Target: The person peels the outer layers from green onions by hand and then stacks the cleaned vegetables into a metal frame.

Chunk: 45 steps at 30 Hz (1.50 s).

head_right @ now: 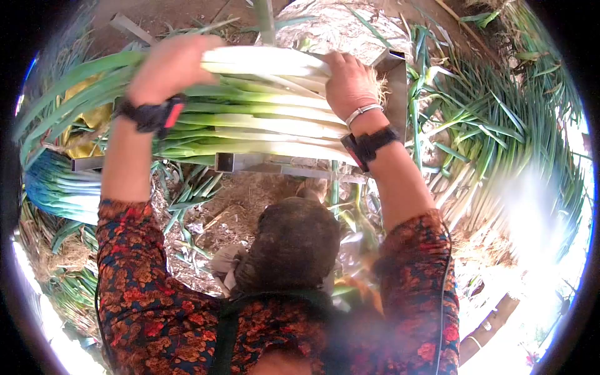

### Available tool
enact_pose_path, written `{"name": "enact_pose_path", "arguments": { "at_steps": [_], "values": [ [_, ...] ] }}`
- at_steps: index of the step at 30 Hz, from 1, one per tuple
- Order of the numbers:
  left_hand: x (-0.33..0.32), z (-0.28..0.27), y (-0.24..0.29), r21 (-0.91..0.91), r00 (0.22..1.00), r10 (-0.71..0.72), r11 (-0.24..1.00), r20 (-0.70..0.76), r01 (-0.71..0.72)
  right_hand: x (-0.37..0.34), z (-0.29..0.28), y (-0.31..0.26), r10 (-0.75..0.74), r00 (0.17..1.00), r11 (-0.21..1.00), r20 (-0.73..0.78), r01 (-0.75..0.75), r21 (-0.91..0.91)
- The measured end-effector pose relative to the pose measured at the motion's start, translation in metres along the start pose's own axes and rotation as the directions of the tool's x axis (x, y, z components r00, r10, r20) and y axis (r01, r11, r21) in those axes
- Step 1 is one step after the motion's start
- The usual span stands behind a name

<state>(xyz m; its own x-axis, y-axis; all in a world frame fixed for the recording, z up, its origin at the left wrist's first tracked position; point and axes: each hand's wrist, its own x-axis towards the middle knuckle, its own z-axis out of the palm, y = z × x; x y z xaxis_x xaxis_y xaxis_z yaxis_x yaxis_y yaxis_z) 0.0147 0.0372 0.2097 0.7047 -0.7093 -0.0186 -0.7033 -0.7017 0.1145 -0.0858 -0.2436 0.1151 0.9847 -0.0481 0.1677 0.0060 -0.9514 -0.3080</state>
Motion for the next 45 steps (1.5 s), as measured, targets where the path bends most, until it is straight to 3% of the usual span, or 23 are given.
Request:
{"name": "enact_pose_path", "arguments": {
  "at_steps": [1,2,3,4,5,10,13,14,18,24,27,32,36,38,39,42,43,45],
  "values": [
    [0.011,0.03,-0.003,-0.111,0.997,0.0,0.994,0.075,0.009,-0.002,0.018,0.017,0.082,0.991,0.995,0.104,-0.076,-0.059],
    [0.021,0.075,-0.015,-0.08,0.996,0.083,0.993,-0.006,-0.084,-0.004,0.036,0.036,0.17,0.964,0.981,0.203,-0.147,-0.126],
    [0.021,0.104,-0.013,-0.018,0.996,0.085,0.996,0.008,-0.085,-0.007,0.045,0.045,0.264,0.919,0.957,0.293,-0.212,-0.198],
    [0.028,0.134,-0.013,-0.063,0.982,-0.012,0.998,0.189,0.024,-0.009,0.047,0.048,0.284,0.9,0.955,0.33,-0.234,-0.182],
    [0.024,0.152,-0.013,0.014,0.994,0.002,1.0,0.11,-0.004,-0.008,0.049,0.05,0.299,0.882,0.953,0.365,-0.253,-0.168],
    [0.028,0.153,-0.018,-0.034,0.985,-0.064,0.997,0.159,0.07,-0.015,0.042,0.016,0.327,0.87,0.942,0.369,-0.33,-0.057],
    [0.025,0.136,-0.006,0.017,0.943,-0.062,0.998,0.326,0.06,-0.044,0.072,0.004,0.356,0.907,0.934,0.224,-0.337,-0.119],
    [0.021,0.136,-0.001,0.022,0.942,-0.08,0.997,0.326,0.077,-0.049,0.075,0.002,0.378,0.875,0.924,0.304,-0.333,-0.191],
    [0.007,0.158,-0.002,-0.06,0.979,-0.104,0.992,0.173,0.116,-0.056,0.077,0.0,0.367,0.875,0.924,0.316,-0.303,-0.234],
    [0.04,0.157,-0.04,-0.297,0.975,-0.153,0.935,0.161,0.196,-0.054,0.08,0.0,0.365,0.884,0.923,0.293,-0.301,-0.241],
    [0.035,0.143,-0.051,0.02,0.979,-0.194,0.981,0.059,0.194,-0.055,0.085,0.0,0.366,0.891,0.918,0.268,-0.298,-0.263],
    [0.016,0.121,-0.089,0.137,0.941,-0.337,0.932,-0.013,0.336,-0.054,0.078,-0.006,0.369,0.883,0.914,0.29,-0.287,-0.287],
    [-0.014,0.099,-0.124,0.168,0.888,-0.461,0.876,0.007,0.453,-0.054,0.082,-0.004,0.362,0.89,0.911,0.279,-0.274,-0.308],
    [-0.029,0.094,-0.135,0.154,0.812,-0.583,0.802,-0.001,0.576,-0.055,0.082,-0.005,0.361,0.895,0.91,0.263,-0.276,-0.311],
    [-0.035,0.092,-0.14,0.148,0.771,-0.637,0.762,-0.005,0.631,-0.055,0.082,-0.006,0.36,0.895,0.91,0.264,-0.274,-0.313],
    [-0.068,0.096,-0.159,-0.033,0.526,-0.851,0.525,-0.005,0.85,-0.053,0.08,-0.006,0.348,0.901,0.91,0.259,-0.259,-0.323],
    [-0.079,0.127,-0.194,0.128,0.656,-0.748,0.663,0.102,0.737,-0.054,0.081,-0.006,0.344,0.904,0.911,0.256,-0.254,-0.326],
    [-0.103,0.17,-0.213,-0.313,0.454,-0.888,0.453,-0.075,0.835,-0.055,0.082,-0.002,0.334,0.906,0.914,0.26,-0.244,-0.325]
  ]
}}
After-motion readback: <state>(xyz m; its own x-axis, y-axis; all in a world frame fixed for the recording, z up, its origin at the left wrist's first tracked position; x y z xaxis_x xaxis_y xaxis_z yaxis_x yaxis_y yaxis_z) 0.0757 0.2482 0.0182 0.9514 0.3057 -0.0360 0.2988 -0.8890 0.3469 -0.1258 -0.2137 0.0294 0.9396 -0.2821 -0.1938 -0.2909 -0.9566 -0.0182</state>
